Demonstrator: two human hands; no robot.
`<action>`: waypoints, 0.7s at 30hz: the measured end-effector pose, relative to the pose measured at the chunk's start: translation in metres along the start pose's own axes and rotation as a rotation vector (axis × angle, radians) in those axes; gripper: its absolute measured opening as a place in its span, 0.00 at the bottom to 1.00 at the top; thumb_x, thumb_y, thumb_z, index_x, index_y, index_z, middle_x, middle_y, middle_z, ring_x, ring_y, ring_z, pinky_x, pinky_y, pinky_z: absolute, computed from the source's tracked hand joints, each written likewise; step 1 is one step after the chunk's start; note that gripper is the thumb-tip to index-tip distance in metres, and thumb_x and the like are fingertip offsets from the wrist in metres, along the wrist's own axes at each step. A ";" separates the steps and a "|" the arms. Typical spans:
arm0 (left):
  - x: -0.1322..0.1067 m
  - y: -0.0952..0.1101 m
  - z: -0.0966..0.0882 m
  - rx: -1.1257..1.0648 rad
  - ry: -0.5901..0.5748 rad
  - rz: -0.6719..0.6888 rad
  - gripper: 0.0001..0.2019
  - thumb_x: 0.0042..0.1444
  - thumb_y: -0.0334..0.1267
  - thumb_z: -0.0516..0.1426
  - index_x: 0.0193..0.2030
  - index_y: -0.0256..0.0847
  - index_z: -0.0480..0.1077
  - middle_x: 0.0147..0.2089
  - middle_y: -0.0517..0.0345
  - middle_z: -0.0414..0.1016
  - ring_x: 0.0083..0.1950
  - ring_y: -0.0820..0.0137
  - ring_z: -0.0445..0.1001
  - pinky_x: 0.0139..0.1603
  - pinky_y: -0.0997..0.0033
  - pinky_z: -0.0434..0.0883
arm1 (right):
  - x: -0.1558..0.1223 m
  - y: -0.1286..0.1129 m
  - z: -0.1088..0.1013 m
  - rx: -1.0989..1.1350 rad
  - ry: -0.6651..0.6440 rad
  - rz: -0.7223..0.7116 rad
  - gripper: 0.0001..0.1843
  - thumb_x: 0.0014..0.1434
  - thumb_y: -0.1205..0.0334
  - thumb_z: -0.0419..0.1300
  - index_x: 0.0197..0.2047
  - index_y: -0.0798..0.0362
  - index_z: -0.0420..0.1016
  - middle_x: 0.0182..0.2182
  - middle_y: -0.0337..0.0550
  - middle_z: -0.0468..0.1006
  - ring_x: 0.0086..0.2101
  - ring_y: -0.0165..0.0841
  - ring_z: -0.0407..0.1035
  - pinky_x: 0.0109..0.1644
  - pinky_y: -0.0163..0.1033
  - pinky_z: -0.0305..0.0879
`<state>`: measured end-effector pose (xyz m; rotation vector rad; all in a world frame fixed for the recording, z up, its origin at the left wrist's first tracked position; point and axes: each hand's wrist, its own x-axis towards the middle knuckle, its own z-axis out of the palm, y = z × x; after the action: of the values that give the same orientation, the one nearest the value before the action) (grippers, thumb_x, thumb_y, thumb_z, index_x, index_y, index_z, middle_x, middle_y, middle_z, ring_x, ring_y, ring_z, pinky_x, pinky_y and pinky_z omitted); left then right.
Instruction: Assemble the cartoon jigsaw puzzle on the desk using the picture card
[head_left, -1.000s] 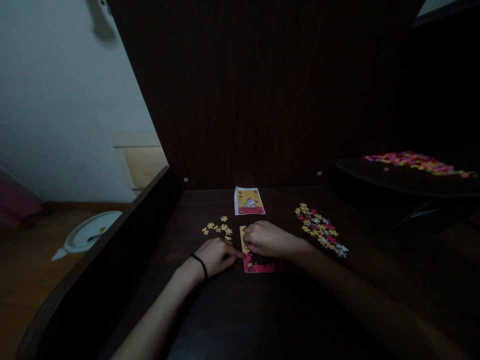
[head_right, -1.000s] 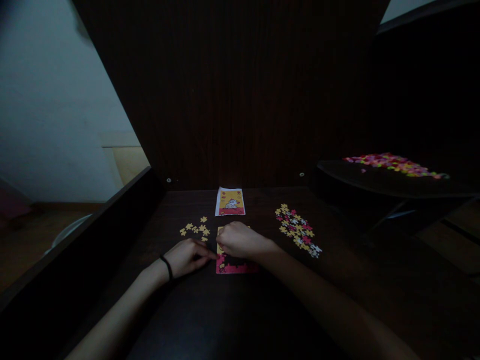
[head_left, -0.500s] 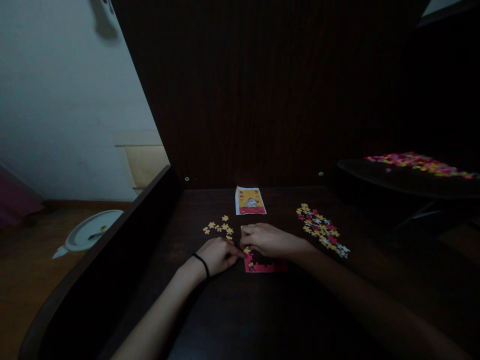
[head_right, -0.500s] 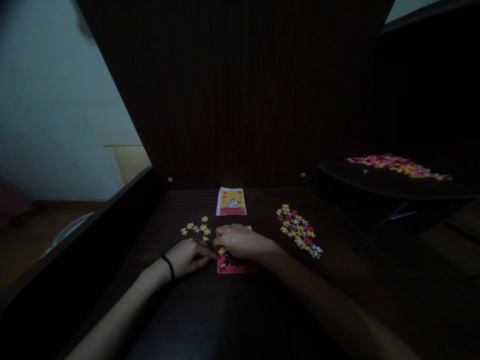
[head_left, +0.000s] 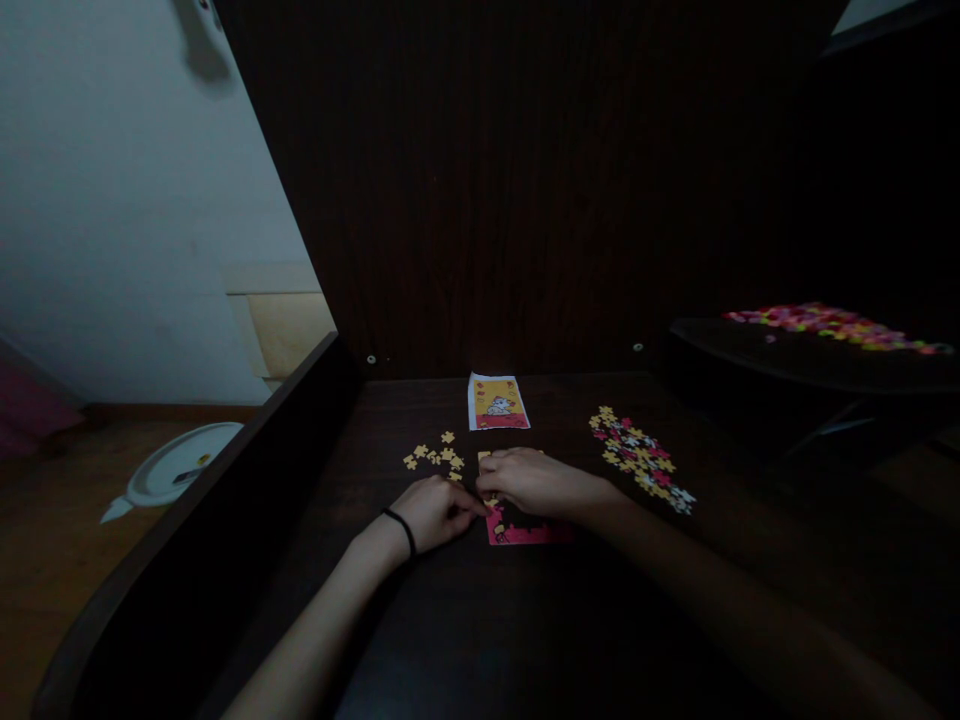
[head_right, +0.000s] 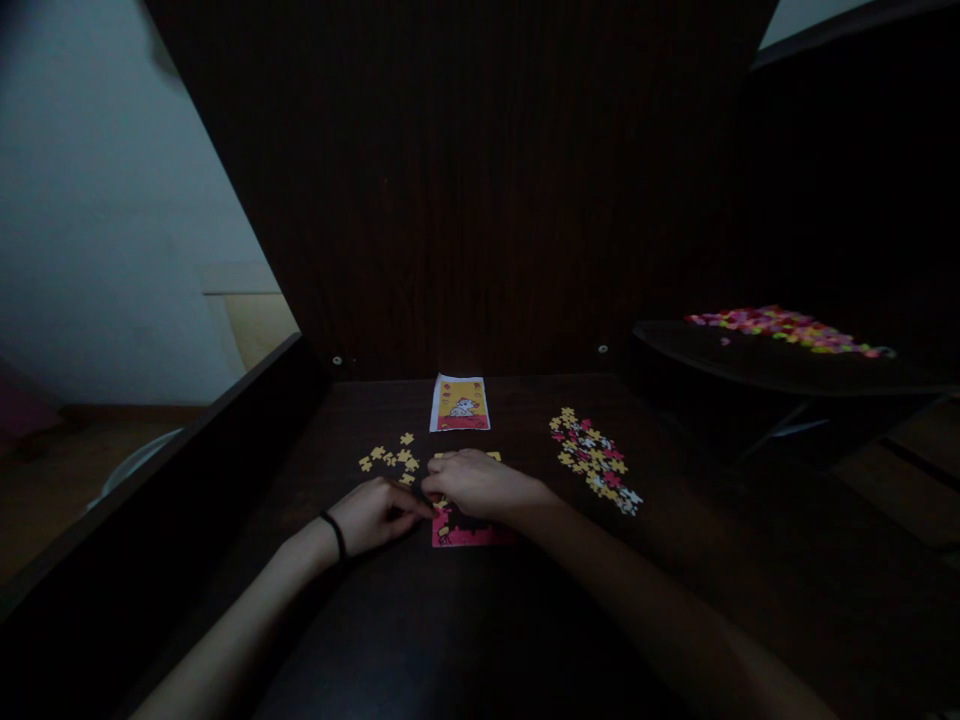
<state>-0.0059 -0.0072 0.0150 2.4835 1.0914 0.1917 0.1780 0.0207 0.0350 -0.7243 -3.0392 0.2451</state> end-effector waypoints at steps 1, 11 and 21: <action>0.000 0.000 0.000 -0.001 -0.001 0.001 0.15 0.51 0.30 0.50 0.42 0.48 0.72 0.35 0.62 0.76 0.34 0.74 0.72 0.34 0.79 0.65 | 0.000 0.000 0.000 -0.007 0.003 -0.005 0.09 0.54 0.72 0.50 0.35 0.53 0.70 0.33 0.42 0.69 0.36 0.32 0.61 0.36 0.35 0.55; -0.001 -0.001 0.000 -0.003 0.001 0.018 0.15 0.52 0.30 0.50 0.43 0.48 0.71 0.38 0.63 0.76 0.36 0.73 0.72 0.36 0.78 0.65 | -0.001 -0.005 -0.005 -0.059 -0.031 0.006 0.10 0.55 0.72 0.50 0.36 0.53 0.70 0.34 0.43 0.69 0.37 0.33 0.62 0.35 0.35 0.56; -0.001 -0.002 0.001 -0.006 -0.019 0.037 0.15 0.52 0.30 0.50 0.43 0.47 0.71 0.39 0.61 0.75 0.37 0.73 0.72 0.38 0.78 0.65 | 0.000 -0.004 -0.003 -0.035 -0.029 0.015 0.12 0.55 0.73 0.48 0.36 0.52 0.70 0.34 0.43 0.69 0.37 0.33 0.62 0.36 0.36 0.56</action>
<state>-0.0074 -0.0068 0.0136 2.4964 1.0362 0.1820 0.1762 0.0174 0.0384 -0.7531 -3.0739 0.2054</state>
